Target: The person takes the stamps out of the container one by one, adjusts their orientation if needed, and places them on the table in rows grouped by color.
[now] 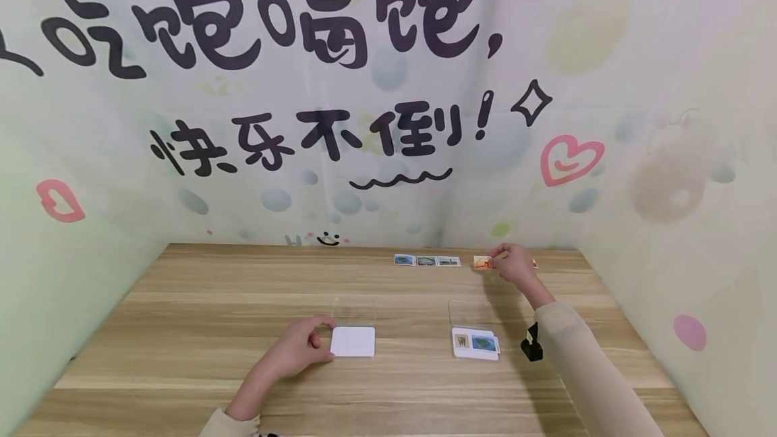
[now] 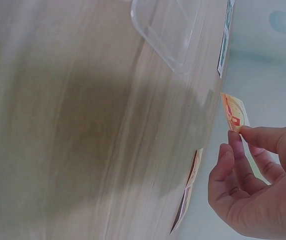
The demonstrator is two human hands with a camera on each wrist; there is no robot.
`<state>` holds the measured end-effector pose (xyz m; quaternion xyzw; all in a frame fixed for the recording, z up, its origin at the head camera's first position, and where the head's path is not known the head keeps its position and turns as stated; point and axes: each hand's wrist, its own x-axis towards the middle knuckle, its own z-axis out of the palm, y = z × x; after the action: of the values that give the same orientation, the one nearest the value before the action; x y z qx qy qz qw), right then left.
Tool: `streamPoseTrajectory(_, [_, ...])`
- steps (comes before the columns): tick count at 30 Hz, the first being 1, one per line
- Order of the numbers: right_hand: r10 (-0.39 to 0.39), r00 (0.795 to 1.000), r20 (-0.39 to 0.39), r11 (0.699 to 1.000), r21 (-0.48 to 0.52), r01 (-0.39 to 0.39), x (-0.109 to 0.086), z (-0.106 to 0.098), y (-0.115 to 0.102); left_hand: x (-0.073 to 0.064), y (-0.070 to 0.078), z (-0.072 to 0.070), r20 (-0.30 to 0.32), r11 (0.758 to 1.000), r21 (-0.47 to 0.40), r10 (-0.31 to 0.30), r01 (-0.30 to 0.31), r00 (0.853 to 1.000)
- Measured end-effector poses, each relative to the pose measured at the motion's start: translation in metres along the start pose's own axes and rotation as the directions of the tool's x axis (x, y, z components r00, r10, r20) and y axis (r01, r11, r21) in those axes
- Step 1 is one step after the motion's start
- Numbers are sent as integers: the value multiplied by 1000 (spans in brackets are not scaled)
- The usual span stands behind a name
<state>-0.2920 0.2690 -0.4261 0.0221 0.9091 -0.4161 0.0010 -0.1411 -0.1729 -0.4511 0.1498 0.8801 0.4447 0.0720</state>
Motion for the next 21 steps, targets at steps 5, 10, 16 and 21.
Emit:
streamPoseTrajectory(5, [9, 1000, -9, 1000, -7, -9, 2, 0, 4, 0, 0, 0, 0, 1000, -11, -4, 4, 1000])
streamPoseTrajectory(10, [3, 1000, -17, 1000, -26, -4, 5, 1, 8, 0, 0, 0, 0, 1000, -5, -6, 6, 1000])
streamPoseTrajectory(16, [-8, 999, -37, 998, -67, 6, 8, 2, 12, 1, 0, 0, -3, 1000, -16, -13, 13, 1000])
streamPoseTrajectory(21, [-10, 998, -58, 993, -114, 3, 11, 3, 15, 1, 1, 0, 0, 1000, -18, -12, 12, 1000])
